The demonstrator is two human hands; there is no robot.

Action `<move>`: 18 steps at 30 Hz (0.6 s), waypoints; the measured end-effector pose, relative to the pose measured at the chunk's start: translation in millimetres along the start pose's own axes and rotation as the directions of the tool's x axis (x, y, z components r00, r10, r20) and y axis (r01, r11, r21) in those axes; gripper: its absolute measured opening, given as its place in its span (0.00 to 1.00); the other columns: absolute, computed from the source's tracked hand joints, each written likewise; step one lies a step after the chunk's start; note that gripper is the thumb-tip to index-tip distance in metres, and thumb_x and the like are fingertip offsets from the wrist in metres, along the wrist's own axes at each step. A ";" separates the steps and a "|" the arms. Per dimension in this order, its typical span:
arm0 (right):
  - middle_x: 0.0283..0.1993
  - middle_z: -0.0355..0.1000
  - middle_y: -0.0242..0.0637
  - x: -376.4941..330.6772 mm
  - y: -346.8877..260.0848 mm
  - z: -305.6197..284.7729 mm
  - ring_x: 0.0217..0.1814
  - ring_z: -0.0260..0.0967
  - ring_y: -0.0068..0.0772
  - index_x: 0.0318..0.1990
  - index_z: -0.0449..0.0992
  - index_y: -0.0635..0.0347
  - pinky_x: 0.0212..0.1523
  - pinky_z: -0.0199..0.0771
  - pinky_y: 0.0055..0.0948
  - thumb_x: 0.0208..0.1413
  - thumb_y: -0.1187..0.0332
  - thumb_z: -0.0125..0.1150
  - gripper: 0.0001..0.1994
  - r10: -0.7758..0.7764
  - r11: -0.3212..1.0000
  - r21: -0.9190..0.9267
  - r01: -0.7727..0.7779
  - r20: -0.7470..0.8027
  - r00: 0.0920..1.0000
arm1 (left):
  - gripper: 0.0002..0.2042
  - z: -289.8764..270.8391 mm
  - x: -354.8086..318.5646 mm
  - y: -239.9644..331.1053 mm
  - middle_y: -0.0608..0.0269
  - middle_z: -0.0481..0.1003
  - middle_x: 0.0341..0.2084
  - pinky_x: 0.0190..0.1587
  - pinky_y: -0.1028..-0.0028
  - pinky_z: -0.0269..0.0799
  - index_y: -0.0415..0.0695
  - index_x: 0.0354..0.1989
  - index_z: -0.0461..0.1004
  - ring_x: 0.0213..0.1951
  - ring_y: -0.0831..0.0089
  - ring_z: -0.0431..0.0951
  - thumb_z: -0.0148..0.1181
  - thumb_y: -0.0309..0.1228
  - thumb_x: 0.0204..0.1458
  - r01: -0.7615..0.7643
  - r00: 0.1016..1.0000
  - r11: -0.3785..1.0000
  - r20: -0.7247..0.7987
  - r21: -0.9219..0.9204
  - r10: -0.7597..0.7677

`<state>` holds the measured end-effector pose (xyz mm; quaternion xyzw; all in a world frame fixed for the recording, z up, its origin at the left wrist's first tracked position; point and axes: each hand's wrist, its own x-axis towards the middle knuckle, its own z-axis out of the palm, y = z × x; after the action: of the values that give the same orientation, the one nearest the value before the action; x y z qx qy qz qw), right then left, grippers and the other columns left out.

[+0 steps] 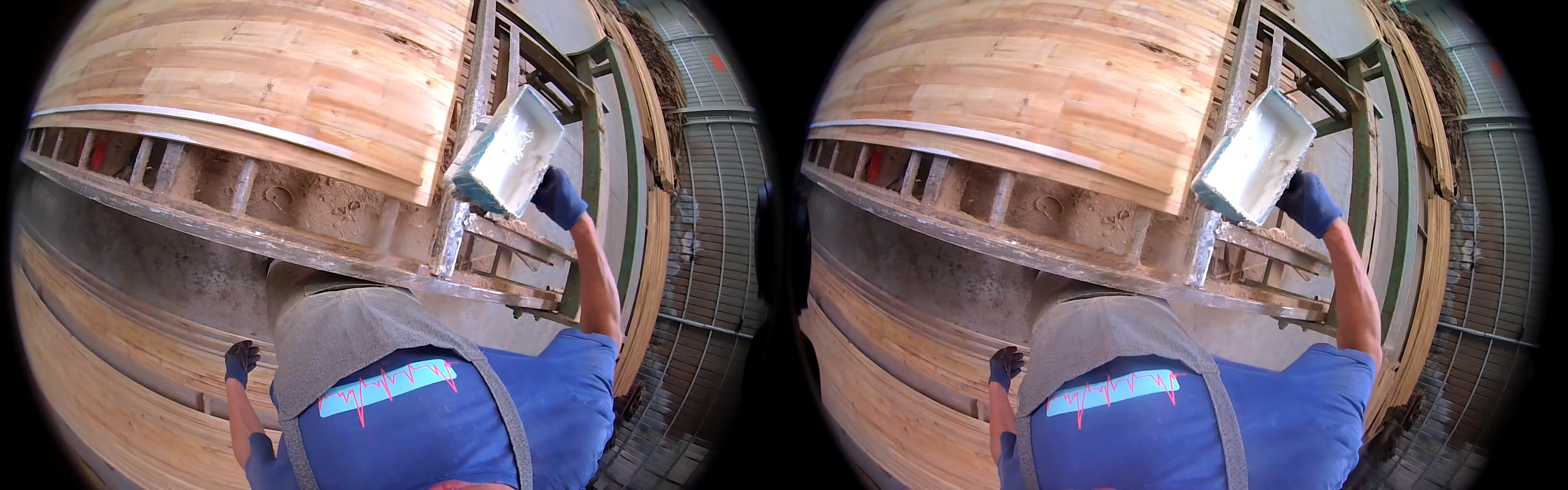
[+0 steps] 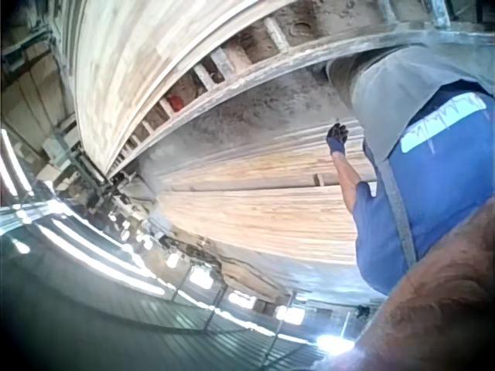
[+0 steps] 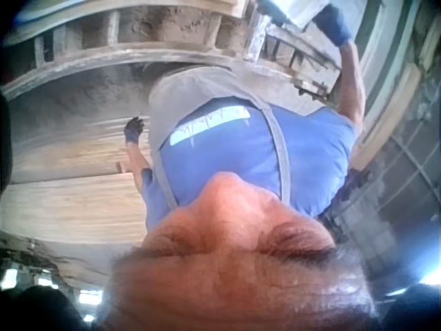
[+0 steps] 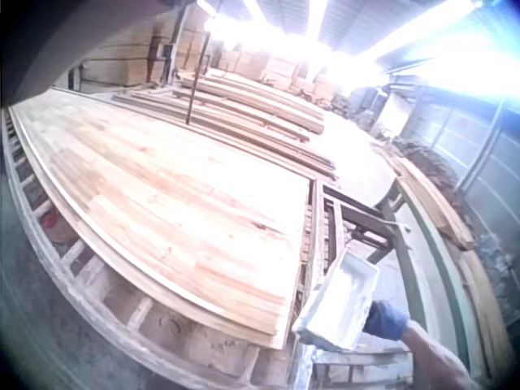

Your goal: The person scrapes a large wooden panel with a chisel, then measures and places a thin wooden strip into a gap. They apply a white substance from a container onto the strip and press it into place, repeating the process along the panel's edge.

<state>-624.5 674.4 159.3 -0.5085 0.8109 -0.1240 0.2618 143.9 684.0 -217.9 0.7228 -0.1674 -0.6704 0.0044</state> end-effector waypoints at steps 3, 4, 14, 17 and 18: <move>0.31 0.76 0.54 12.7 13.1 19.3 0.34 0.71 0.18 0.40 0.78 0.68 0.37 0.75 0.36 0.50 0.67 0.68 0.14 -0.148 0.988 0.041 0.150 -0.041 0.988 | 0.13 4.5 0.8 -15.0 0.61 0.82 0.35 0.30 0.66 0.72 0.50 0.50 0.75 0.28 0.71 0.80 0.51 0.41 0.63 -0.028 0.999 0.995 -0.028 -0.099 0.025; 0.30 0.75 0.54 20.3 17.0 27.4 0.33 0.70 0.18 0.39 0.78 0.68 0.36 0.74 0.37 0.50 0.66 0.68 0.14 -0.159 0.986 0.042 0.160 -0.034 0.987 | 0.13 3.7 2.7 -22.3 0.61 0.82 0.35 0.30 0.66 0.72 0.50 0.50 0.75 0.28 0.71 0.80 0.51 0.41 0.64 -0.037 0.999 0.989 -0.028 -0.142 0.034; 0.30 0.75 0.57 113.6 -35.5 106.1 0.36 0.75 0.62 0.35 0.78 0.65 0.37 0.77 0.48 0.54 0.59 0.64 0.15 -0.377 0.925 -0.074 0.373 -0.042 0.925 | 0.14 36.5 -23.0 -23.6 0.60 0.81 0.34 0.27 0.72 0.71 0.47 0.51 0.75 0.27 0.71 0.79 0.49 0.38 0.64 -0.137 0.991 0.987 -0.024 -0.086 0.135; 0.31 0.75 0.59 115.1 -57.9 103.7 0.36 0.74 0.63 0.34 0.78 0.65 0.38 0.77 0.48 0.54 0.59 0.62 0.15 -0.493 0.865 -0.104 0.490 -0.001 0.870 | 0.13 33.8 -19.7 -23.5 0.60 0.81 0.34 0.26 0.72 0.71 0.47 0.50 0.75 0.27 0.71 0.79 0.49 0.37 0.64 -0.143 0.989 0.982 -0.063 -0.125 0.136; 0.32 0.74 0.59 122.9 -20.3 106.7 0.37 0.73 0.64 0.33 0.78 0.64 0.38 0.76 0.49 0.53 0.60 0.61 0.14 -0.386 0.877 -0.278 0.391 0.078 0.919 | 0.13 33.7 -19.1 -21.3 0.60 0.81 0.34 0.26 0.72 0.71 0.47 0.50 0.75 0.27 0.71 0.79 0.49 0.37 0.63 -0.142 0.987 0.979 -0.092 -0.146 0.130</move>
<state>-592.8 562.9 43.3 -0.6946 0.6990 -0.0495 0.1627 115.3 716.2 -207.7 0.7341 -0.1647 -0.6491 0.1122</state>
